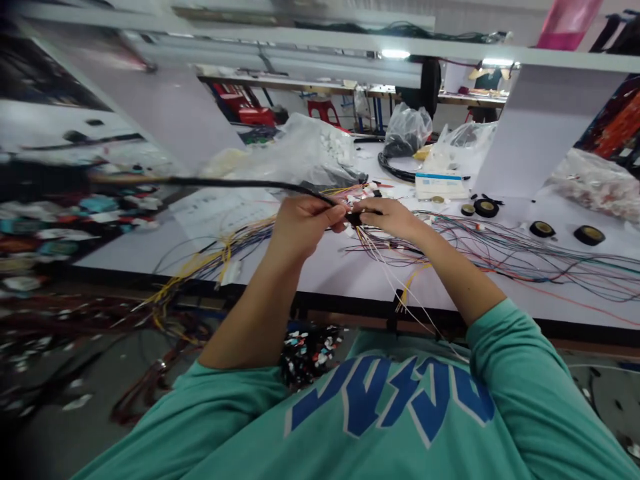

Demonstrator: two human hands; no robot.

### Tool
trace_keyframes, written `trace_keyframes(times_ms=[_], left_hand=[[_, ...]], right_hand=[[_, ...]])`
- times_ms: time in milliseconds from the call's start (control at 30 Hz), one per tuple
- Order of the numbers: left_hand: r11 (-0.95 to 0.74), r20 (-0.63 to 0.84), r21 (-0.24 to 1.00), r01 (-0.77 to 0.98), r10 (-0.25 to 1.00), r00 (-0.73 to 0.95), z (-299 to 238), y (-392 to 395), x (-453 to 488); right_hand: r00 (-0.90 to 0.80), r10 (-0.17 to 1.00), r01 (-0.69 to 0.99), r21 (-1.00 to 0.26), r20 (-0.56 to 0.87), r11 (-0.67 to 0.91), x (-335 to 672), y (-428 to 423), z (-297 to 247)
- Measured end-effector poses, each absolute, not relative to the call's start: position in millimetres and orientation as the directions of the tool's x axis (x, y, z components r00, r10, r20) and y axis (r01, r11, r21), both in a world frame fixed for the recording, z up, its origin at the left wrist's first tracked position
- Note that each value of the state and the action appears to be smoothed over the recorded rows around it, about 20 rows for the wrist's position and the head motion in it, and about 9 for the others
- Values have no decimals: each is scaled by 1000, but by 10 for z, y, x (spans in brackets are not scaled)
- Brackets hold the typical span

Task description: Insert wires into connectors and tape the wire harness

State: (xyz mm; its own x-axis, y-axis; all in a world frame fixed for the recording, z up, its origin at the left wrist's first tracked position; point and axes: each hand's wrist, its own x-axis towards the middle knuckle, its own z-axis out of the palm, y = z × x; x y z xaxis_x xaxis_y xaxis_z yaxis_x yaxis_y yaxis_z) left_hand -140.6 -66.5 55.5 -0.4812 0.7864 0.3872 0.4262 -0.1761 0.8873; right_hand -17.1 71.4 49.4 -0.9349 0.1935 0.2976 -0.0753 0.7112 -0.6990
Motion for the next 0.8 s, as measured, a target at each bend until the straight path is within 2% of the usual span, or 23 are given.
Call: trace_keyframes(times_ms=[100, 200, 267, 333, 433, 500, 600, 700, 800], left_hand=[[-211, 486, 791, 574, 785, -383, 552, -762, -1506], [-264, 552, 733, 627, 770, -321, 530, -785, -1620], [-319, 548, 777, 542, 767, -333, 467, -767, -1683], [-343, 484, 856, 388, 795, -366, 374, -734, -1721], [-280, 336, 941, 188, 831, -443, 250, -684, -1729], [-247, 273, 962, 118, 829, -489, 210, -661, -1711], [-247, 238, 968, 50, 827, -509, 204, -641, -1661], [-260, 219, 965, -11, 831, -512, 217, -633, -1587], [-242, 183, 969, -56, 846, -500, 213, -636, -1495]], right_hand=[[-954, 77, -162, -715, 290, 680, -454, 716, 405], [-964, 96, -138, -771, 250, 622, -641, 647, 267], [-971, 132, -87, -804, 201, 588, -657, 603, 177], [-971, 174, -29, -802, 165, 597, -580, 595, 111], [-949, 239, 26, -708, 203, 705, -355, 624, 91], [-914, 199, -43, -571, 354, 820, -197, 611, 139], [-821, -80, -238, -212, 565, 948, -42, 458, 265], [-787, -370, -333, 165, 494, 928, -8, 194, 358], [-793, -492, -334, 418, 360, 844, -29, -18, 394]])
